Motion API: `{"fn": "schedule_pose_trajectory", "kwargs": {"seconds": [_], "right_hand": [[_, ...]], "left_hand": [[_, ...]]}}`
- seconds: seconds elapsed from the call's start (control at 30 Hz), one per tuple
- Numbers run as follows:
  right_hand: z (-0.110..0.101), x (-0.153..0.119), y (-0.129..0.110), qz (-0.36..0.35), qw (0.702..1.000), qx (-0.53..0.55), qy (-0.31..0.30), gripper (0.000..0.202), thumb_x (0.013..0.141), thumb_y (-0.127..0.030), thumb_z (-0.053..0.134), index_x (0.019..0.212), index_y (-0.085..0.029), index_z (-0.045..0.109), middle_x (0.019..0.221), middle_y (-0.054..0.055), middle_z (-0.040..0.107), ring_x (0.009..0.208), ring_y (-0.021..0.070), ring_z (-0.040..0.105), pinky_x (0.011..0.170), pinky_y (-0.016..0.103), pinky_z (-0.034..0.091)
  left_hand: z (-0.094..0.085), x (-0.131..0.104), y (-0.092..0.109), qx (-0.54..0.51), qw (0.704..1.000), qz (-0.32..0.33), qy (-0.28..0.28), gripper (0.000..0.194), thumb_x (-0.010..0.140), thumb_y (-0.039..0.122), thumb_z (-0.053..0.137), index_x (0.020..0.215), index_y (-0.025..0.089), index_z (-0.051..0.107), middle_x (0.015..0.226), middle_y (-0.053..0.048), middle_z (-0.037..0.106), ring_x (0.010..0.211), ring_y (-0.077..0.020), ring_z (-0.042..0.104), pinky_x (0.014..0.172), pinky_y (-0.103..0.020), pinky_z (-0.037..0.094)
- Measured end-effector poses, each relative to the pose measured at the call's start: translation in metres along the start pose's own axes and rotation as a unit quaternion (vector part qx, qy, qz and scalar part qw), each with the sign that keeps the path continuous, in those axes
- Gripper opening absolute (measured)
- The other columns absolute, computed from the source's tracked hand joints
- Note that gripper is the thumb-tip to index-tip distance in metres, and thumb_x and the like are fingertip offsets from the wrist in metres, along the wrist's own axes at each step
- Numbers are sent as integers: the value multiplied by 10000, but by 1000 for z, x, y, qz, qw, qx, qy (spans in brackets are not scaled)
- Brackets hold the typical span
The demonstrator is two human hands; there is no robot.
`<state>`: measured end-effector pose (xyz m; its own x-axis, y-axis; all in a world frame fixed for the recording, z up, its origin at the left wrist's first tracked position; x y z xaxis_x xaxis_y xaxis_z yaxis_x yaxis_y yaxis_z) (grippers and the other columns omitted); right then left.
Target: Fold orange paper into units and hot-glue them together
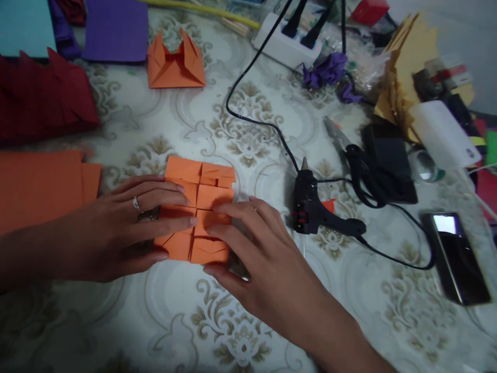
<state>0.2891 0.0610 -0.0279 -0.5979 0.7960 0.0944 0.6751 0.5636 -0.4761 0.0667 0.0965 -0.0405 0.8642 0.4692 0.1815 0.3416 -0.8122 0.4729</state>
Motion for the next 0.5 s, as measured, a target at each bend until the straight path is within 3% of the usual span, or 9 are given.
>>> {"fn": "schedule_pose_trajectory", "kwargs": {"seconds": [0.13,0.37,0.5], "right_hand": [[0,1,0,0,1000,1,-4,391,924,-344,755,1261,-229,594,1341,132,620,1284,348,551,1075,557,488],[-2,2,-2,-5,1000,0,-1,382,915,-317,771,1242,-214,602,1325,139,629,1253,337,573,1066,546,479],[-2,2,-1,-15,1000,-2,8,368,914,-338,772,1218,-201,616,1310,146,634,1234,340,585,1059,542,477]], "left_hand": [[1,0,1,18,1000,2,-17,450,962,237,613,1411,248,597,1425,-139,554,1393,-321,489,1227,-576,335],[2,1,-1,40,999,16,-10,393,957,274,622,1346,228,639,1401,-153,544,1365,-370,505,1175,-593,389],[3,0,-2,43,999,7,5,369,972,296,619,1335,239,656,1393,-131,553,1356,-344,516,1185,-577,383]]}}
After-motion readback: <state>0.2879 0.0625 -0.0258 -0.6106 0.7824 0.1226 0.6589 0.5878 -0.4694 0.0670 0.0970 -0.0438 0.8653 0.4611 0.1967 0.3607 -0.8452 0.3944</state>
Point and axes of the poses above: each hand's wrist, its own x-axis towards the middle knuckle, its own z-axis out of the palm, y = z × x, the point moved 4 cm from there along x, towards the middle knuckle
